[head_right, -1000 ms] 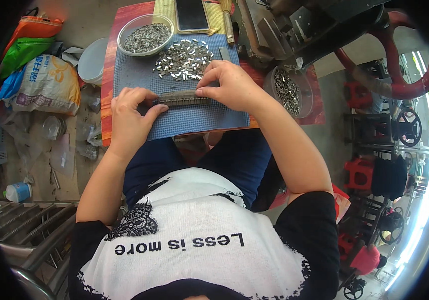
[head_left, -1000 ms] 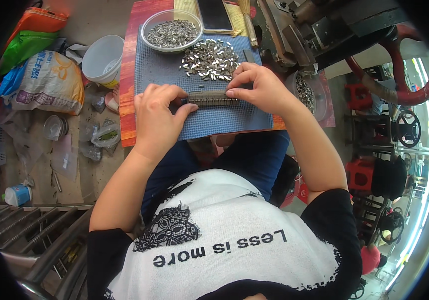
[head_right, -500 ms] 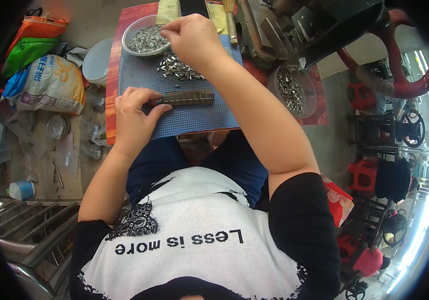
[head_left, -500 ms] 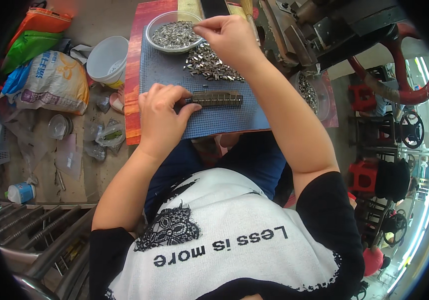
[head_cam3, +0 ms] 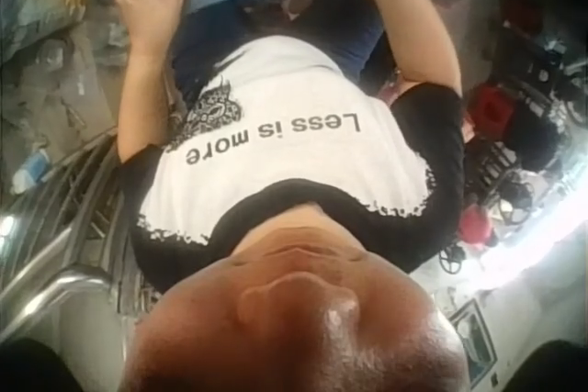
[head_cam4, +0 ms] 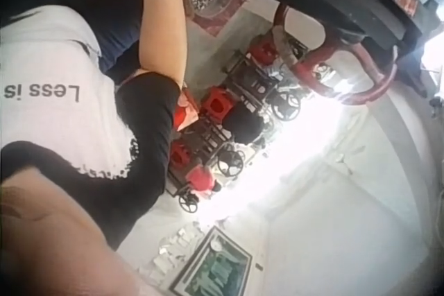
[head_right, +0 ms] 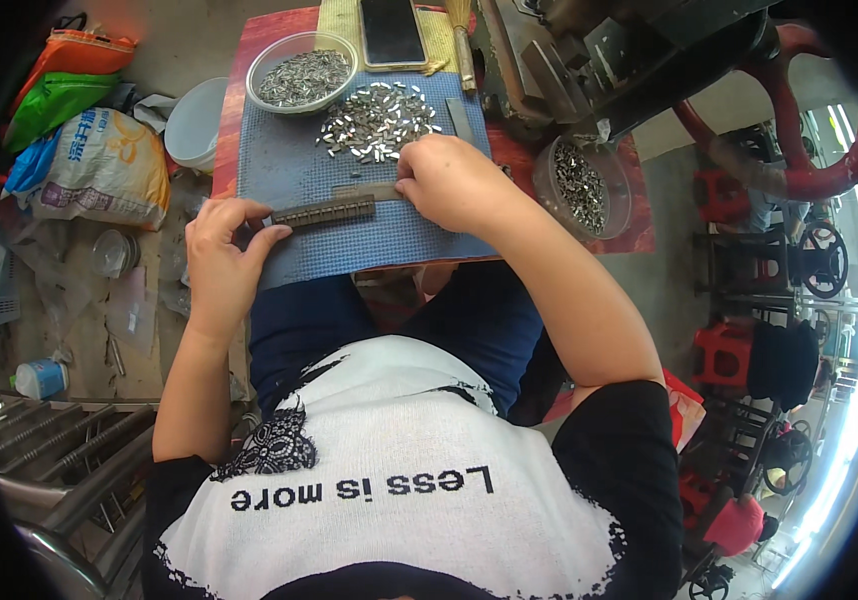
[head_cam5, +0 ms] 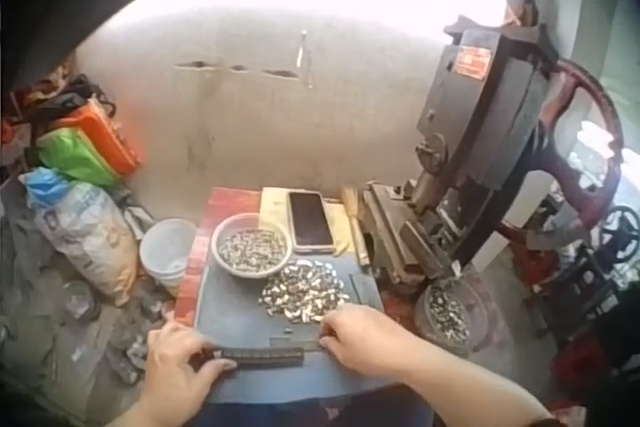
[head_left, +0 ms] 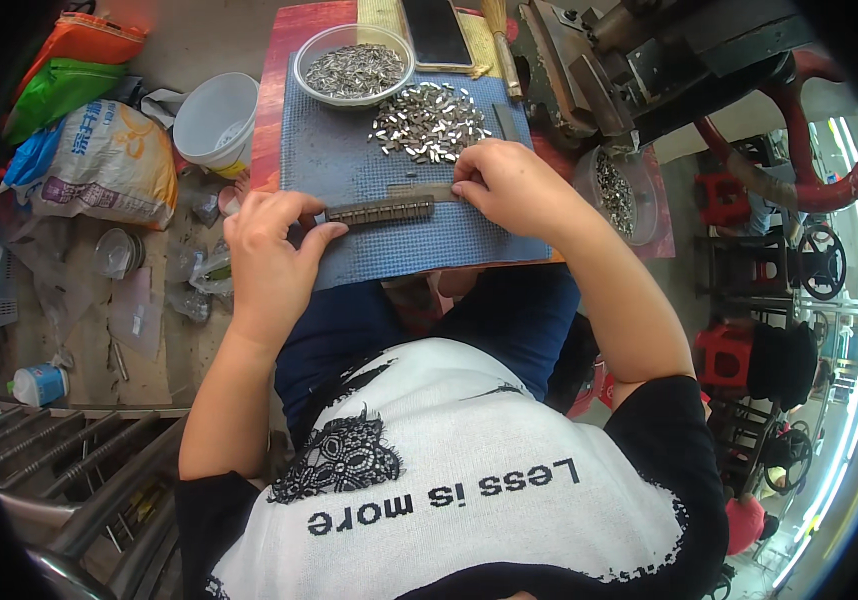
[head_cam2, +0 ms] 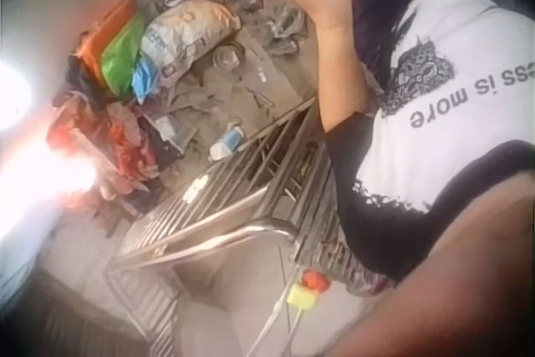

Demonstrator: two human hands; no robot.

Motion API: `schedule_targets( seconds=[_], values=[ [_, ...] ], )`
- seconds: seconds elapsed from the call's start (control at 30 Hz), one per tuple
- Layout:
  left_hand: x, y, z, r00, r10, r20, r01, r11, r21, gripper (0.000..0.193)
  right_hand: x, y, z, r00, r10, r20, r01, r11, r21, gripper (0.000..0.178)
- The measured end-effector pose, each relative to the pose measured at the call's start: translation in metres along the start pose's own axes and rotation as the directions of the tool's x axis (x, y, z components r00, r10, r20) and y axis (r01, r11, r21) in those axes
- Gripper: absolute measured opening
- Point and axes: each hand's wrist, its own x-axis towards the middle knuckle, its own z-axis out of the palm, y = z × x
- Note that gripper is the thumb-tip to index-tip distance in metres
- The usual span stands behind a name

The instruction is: Assembling small metal hardware components into a jig and using a manual press machine.

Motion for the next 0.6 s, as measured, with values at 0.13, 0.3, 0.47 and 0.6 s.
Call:
schedule_targets(
  seconds=[0.13, 0.3, 0.47, 0.6],
  values=[
    [-0.004, 0.0, 0.001, 0.999, -0.041, 0.002, 0.041, 0.998, -0.057, 0.02, 0.006, -0.002, -0.002, 1.0, -0.015, 0.023, 0.015, 1.0, -0.017, 0.019],
    [-0.004, 0.0, 0.0, 0.999, -0.043, 0.0, 0.043, 0.997, -0.061, 0.02, 0.045, -0.023, -0.003, 0.903, -0.088, -0.42, 0.197, 0.954, 0.225, 0.018],
    [-0.004, -0.004, -0.005, 0.998, -0.051, -0.03, 0.05, 0.998, -0.048, 0.021, 0.1, -0.023, -0.005, 0.824, -0.057, -0.564, 0.227, 0.945, 0.237, 0.021],
    [-0.005, -0.009, -0.01, 0.994, -0.113, -0.005, 0.112, 0.992, -0.057, 0.021, 0.112, -0.011, 0.003, 0.832, -0.134, -0.538, 0.146, 0.989, -0.02, 0.025]
  ],
)
